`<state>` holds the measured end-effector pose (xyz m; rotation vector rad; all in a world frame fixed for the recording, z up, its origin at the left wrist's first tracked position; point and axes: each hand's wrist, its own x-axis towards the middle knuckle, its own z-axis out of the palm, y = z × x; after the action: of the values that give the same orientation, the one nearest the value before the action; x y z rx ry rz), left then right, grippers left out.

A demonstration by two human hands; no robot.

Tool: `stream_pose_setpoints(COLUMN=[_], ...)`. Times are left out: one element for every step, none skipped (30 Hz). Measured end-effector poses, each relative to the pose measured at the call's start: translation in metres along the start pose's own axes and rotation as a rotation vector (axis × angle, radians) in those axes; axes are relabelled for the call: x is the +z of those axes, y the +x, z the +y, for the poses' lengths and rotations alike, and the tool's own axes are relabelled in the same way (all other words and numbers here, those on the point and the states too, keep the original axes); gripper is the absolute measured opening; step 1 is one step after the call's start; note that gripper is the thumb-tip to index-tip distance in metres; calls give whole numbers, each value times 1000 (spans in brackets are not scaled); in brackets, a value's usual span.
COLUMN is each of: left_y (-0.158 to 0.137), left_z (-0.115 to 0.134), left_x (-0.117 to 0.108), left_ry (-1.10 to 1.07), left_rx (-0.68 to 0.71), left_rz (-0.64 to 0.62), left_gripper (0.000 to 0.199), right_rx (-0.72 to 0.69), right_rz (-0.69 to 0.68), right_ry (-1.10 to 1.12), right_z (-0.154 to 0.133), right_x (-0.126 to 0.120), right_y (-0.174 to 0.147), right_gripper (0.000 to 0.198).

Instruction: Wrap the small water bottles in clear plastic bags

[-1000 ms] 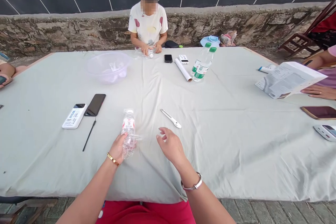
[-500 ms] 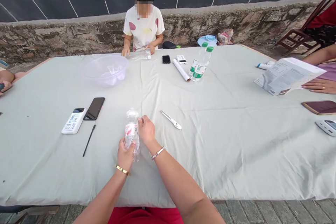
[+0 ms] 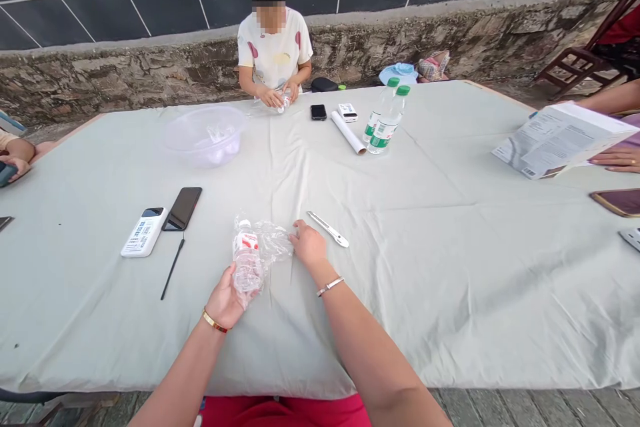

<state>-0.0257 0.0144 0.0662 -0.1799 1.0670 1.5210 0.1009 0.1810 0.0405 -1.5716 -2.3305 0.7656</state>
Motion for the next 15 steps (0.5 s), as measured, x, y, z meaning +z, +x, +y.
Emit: stream_pose_setpoints(left_y=[-1,-2,-2,-3,-3,-3,-3,-3,-2,-1,0,3,6,10,13], left_z=[-2,-4,-6,-8,-9,-11,-12,-14,-15,-17,-19,-22,-24,-26,-28], left_x=[-1,-2,-3,-4,-5,-5,-5,-4,-2,0,4,8,12,16,19], left_ry=[31,55,74,89,103,117,130,140,150,169,194,223,248,273,298], left_rx=[38,74,102,117,124,129,134,137,148,171,200,231,257,282,300], left_rz=[-5,-6,-2,6,20,44,74,108,145,175,193,197,191,188,189], left_gripper=[24,23,23,23,23,22,21,19,17,17,21,27,32,33,35], right_rx=[7,18,27,21,-5,-55,-124,-203,-284,-363,-438,-526,-630,-721,-794], right_rz=[-23,-37,-28,16,91,184,276,354,406,418,394,325,218,106,-9], right_ry=[77,139,179,194,189,182,189,220,272,344,418,478,511,517,493], right_z=[3,6,7,6,3,-3,-12,-25,-39,-55,-72,-87,-102,-113,-122], right_x=[-4,-9,-14,-20,-25,-29,-32,-33,-32,-28,-23,-16,-9,-2,4], right_y=[-1,-3,-4,-7,-10,-14,-20,-27,-35,-44,-53,-62,-70,-76,-81], right_gripper=[26,30,34,36,38,39,40,41,41,39,37,34,35,40,48])
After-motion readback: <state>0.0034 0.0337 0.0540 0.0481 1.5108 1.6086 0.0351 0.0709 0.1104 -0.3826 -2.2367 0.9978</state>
